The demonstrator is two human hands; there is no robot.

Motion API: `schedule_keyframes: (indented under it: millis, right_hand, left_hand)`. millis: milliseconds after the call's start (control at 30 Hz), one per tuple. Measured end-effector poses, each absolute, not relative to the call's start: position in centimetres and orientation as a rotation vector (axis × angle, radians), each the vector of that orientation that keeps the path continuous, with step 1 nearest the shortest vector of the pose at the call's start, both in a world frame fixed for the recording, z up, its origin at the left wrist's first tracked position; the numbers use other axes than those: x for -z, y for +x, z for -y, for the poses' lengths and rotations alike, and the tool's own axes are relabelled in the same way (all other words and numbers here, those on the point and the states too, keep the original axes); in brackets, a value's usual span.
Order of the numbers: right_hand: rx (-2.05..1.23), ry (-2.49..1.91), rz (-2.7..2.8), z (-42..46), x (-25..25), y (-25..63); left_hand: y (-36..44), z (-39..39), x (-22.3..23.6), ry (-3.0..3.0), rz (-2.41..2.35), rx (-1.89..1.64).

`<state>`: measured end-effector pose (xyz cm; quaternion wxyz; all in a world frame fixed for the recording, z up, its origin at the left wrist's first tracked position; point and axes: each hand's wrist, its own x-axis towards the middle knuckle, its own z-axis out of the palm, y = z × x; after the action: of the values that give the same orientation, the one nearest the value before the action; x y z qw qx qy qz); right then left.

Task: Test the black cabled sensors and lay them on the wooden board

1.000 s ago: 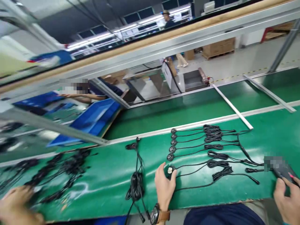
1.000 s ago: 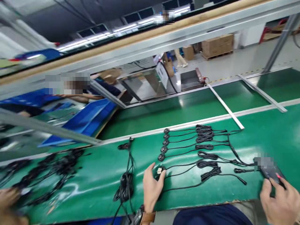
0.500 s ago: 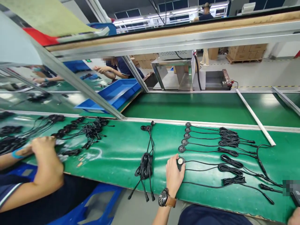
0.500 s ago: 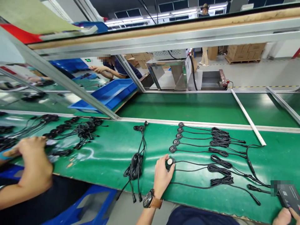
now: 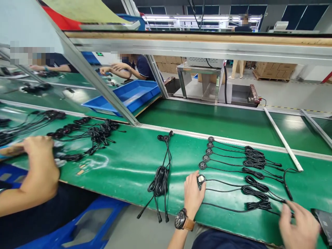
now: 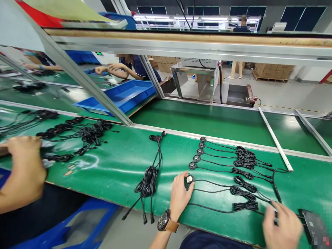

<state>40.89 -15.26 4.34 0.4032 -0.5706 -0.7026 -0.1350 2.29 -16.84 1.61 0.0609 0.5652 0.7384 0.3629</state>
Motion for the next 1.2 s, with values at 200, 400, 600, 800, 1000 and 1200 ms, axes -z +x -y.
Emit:
schedule_keyframes:
  millis: [200,400,600,800,1000,1200]
  right_hand:
    - [-0.343,-1.085,2.068,12.5,-6.4,19.6]
    - [-0.625,-0.972,2.139,11.8,-4.5,12.5]
    - [-0.715,-0.945,2.012,9.6,-5.7,12.2]
    - [-0.791,-1.196,1.860,4.6,-4.8,10.8]
    - [-0.778,-1.215,1.973,3.1,-4.0,10.2]
    - [-0.561,-1.076,2.277,3.2,-5.6,10.3]
  left_hand:
    - [2.3,16.9,-1.6,1.708,-2.225,-1.131]
    - [2.3,17.0,-1.7,1.624,-2.228,-1.164]
    - [2.4,16.8,-1.9,1.599,-2.238,-1.139]
    - [2.4,16.6,-1.7,1.629,-2.268,-1.083]
    - [2.3,16.6,-1.7,1.683,-2.298,-1.061]
    - [2.3,16.5,-2.1,1.687,-2.288,-0.988]
